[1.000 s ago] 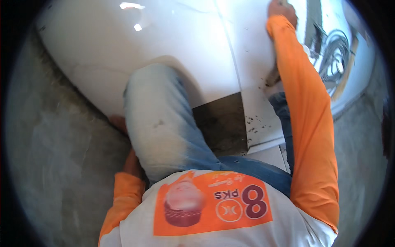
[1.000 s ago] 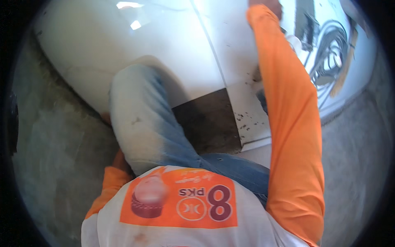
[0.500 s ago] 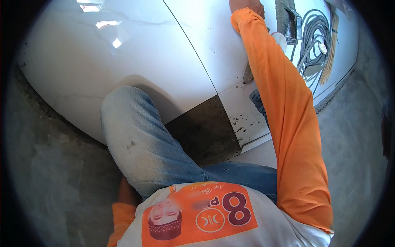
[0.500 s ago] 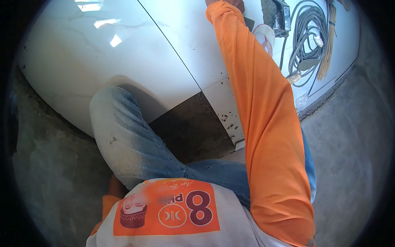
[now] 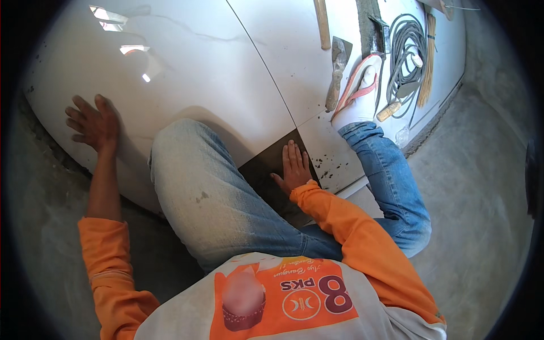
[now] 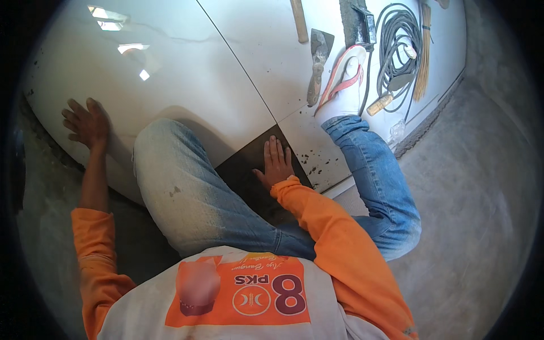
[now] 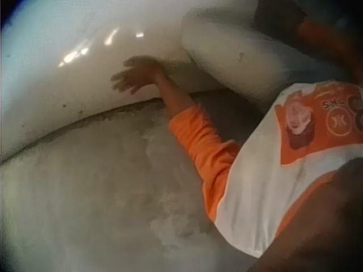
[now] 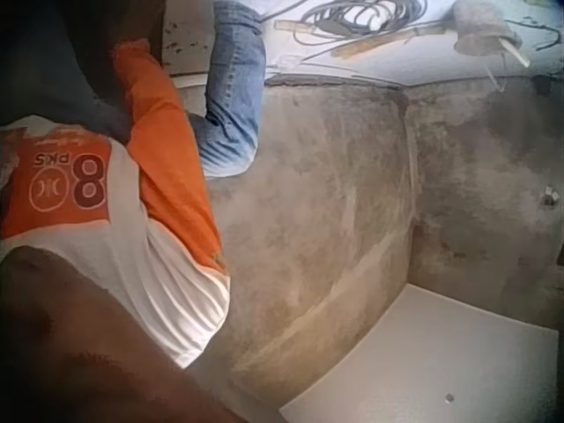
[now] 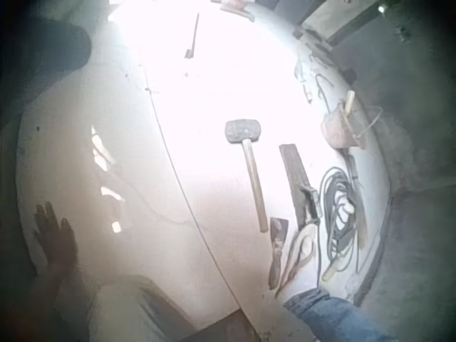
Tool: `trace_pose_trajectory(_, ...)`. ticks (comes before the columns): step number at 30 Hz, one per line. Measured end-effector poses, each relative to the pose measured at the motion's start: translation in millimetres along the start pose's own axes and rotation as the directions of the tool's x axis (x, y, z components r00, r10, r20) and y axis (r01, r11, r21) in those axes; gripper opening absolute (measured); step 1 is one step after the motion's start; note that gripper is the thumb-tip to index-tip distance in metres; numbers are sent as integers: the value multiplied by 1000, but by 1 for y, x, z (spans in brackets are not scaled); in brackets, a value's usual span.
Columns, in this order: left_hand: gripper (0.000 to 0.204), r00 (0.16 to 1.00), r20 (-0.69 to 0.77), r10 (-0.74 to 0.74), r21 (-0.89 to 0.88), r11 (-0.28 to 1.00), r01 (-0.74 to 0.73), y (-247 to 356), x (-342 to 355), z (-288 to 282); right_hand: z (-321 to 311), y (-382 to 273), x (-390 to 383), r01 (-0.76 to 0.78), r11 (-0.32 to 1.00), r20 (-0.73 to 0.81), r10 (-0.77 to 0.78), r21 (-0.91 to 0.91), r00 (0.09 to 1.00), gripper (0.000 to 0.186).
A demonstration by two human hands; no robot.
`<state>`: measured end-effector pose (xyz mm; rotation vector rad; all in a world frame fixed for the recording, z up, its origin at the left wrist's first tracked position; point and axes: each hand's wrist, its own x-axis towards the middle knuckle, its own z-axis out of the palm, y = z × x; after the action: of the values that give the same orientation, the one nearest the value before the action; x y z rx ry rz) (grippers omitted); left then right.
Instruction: The person positions a large white tile on the floor, taps it repeatedly into place with a rubber mallet, and uses a scraper by hand to adjust the alignment and clear the grout line.
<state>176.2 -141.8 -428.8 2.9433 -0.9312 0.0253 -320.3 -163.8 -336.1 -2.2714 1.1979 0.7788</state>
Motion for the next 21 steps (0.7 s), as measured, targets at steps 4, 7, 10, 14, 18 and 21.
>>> trace_pose_trajectory(4, 71, 1000, -26, 16, 1, 1000, -16, 1, 40, 6, -41, 4, 28, -48, 998, -212, 56, 45, 976, 81)
trace_pose_trajectory(7, 71, 1000, -22, 0, 55, 998, 1, 1, 69, 5, -66, 16, 51, 103, 993, -220, -115, -66, 969, 65)
trace_pose_trajectory(10, 70, 994, -112, 10, 88, 996, 0, -16, 86, 17, -89, 35, 97, -92, 972, -91, 74, -214, 993, 40)
trace_pose_trajectory(14, 70, 997, -73, -33, 35, 999, 36, -3, 92, 15, -178, 32, 231, -187, 982, -772, 141, 30, 620, 60)
trace_pose_trajectory(18, 70, 995, 36, -88, 29, 996, 87, -3, 102, -7, -242, -14, 303, -316, 900, -537, 433, 300, 724, 56)
trace_pose_trajectory(21, 70, 993, 22, -112, 8, 994, 112, -9, 115, -9, -244, -8, 336, -371, 861, -462, 503, 349, 731, 50)
